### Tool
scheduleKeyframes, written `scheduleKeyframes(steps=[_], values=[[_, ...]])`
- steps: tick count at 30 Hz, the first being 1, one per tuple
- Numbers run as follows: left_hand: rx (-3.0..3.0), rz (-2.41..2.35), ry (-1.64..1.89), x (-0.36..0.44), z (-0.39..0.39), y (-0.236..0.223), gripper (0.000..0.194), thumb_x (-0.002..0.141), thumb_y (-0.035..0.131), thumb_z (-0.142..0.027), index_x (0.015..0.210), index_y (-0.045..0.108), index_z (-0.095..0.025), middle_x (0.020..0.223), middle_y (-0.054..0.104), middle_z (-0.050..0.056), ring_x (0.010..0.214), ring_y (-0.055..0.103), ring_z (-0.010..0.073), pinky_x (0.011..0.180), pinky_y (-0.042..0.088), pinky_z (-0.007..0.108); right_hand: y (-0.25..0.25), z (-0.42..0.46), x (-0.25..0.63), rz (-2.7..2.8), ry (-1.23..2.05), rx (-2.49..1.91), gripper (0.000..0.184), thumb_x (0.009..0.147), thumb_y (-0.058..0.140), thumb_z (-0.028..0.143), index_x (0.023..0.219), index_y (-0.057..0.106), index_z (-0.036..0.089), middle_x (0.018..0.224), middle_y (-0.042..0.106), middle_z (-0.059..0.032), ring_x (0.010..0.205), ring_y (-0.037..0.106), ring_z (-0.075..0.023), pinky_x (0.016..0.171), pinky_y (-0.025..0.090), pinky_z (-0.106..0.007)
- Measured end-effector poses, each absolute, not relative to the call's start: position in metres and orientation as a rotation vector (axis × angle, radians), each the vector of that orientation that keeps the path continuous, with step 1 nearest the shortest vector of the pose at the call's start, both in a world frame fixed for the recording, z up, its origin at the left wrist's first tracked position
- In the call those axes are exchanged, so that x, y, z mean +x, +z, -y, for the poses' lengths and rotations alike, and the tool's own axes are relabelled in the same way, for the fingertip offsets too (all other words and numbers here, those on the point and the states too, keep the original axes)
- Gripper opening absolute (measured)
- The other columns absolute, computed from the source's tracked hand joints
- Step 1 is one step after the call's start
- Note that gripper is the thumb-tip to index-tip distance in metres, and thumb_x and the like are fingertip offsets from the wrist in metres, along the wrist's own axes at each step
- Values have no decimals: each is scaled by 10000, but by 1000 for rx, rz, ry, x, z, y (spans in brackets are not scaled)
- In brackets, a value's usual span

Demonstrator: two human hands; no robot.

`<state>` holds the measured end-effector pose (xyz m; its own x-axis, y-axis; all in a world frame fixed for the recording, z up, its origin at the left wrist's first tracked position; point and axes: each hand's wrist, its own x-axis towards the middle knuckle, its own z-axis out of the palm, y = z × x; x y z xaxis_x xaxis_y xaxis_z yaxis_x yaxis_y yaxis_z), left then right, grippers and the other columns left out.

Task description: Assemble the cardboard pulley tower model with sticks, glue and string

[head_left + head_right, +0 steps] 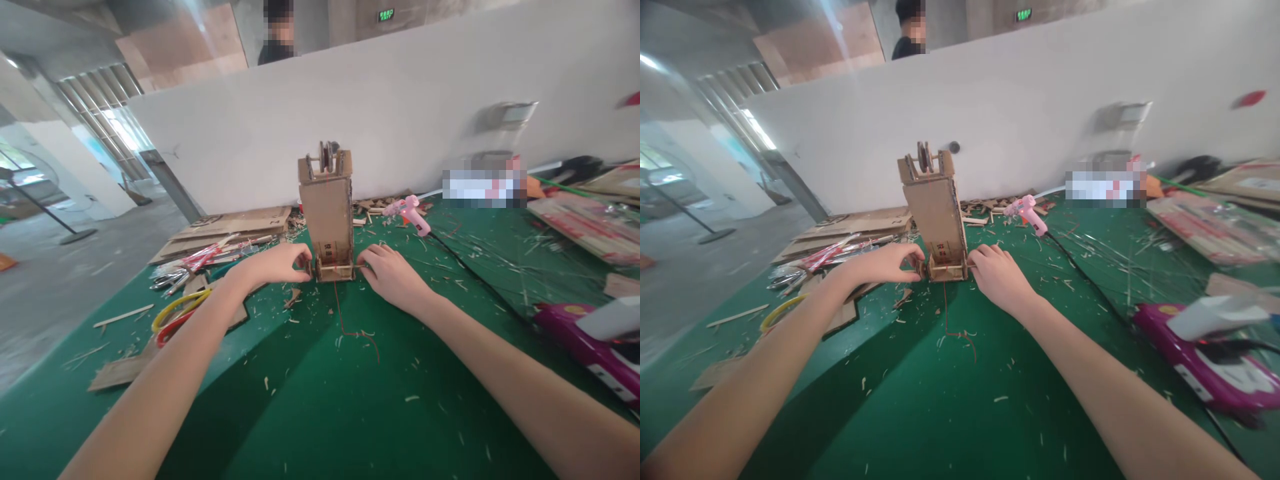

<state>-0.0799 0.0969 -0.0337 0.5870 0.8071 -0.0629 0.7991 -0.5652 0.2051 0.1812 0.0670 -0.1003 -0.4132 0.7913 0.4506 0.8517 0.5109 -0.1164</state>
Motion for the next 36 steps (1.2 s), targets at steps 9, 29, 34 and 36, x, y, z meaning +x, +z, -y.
scheduleKeyframes(steps=[9,29,34,36], values=[[2553,-1254,103,-76,-96,-34,331,751,601,-416,1030,609,-239,1005,703,28,890,655,180,770,500,288,-98,-59,175,2271,-104,-1270,271,830,491,199,1095,540,176,1081,638,-92,1041,541,-246,900,390,-398],[2435,-1269,76,-75,-97,-37,483,703,654,-485,1093,564,-215,1105,655,69,951,612,218,783,456,309,-99,-61,174,2268,-211,-1287,171,850,544,248,1009,568,187,1040,668,-67,1005,570,-240,847,401,-384],[2477,-1245,71,-73,-96,-40,385,743,595,-434,1064,535,-231,1010,662,43,877,604,198,735,441,308,-97,-59,175,2245,-256,-1337,158,847,558,307,972,559,212,984,685,-28,980,562,-246,830,385,-387],[2481,-1227,60,-74,-97,-40,366,751,577,-433,1055,538,-233,1000,660,40,871,602,195,734,439,309,-96,-59,175,2241,-260,-1351,151,838,561,316,956,554,221,963,688,-17,966,561,-244,819,380,-383]])
